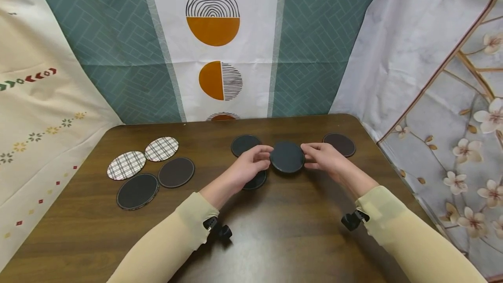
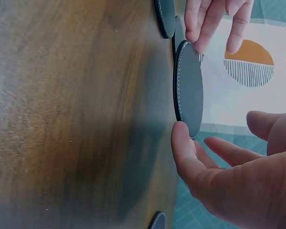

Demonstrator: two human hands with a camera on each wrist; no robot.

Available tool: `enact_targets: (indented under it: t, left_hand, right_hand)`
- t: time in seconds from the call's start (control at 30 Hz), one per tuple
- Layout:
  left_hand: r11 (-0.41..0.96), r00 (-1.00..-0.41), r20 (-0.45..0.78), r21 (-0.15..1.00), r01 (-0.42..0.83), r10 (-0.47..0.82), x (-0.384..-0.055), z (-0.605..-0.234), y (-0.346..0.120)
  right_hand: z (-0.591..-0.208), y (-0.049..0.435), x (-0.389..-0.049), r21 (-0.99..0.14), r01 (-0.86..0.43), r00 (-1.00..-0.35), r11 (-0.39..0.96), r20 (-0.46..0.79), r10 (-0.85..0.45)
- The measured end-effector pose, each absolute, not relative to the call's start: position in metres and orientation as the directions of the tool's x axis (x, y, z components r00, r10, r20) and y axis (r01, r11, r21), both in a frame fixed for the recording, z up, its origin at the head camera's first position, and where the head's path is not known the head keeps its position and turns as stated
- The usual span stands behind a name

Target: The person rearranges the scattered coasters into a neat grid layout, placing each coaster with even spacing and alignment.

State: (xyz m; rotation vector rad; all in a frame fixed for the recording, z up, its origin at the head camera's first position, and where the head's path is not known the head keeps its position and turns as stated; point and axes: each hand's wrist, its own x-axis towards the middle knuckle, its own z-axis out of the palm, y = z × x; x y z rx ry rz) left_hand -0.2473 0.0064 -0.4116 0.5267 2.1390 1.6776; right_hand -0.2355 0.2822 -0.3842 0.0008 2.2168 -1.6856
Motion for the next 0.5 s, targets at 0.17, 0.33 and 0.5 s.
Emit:
enact_targets:
  t: [0.17, 0.33, 0.5]
  left_hand:
    - [0.21, -0.846, -0.076, 0.977, 0.043, 0.528, -0.244, -0.413, 0.002]
    - [0.197, -0.832, -0.101, 0.98, 0.011, 0.546, -0.241, -0.413, 0.002]
    - [0.2, -0.824, -0.129, 0.98, -0.019, 0.551, -0.238, -0.416, 0.003]
  right_hand:
    - [-0.387, 0.281, -0.231, -0.929, 0.225, -0.934, 0.295, -0.291, -0.206]
    - [-0.39, 0.284, -0.224, -0.928, 0.227, -0.93, 0.296, -0.297, -0.218]
    - [-0.393, 0.284, -0.218, -0.927, 0.236, -0.922, 0.292, -0.309, -0.234]
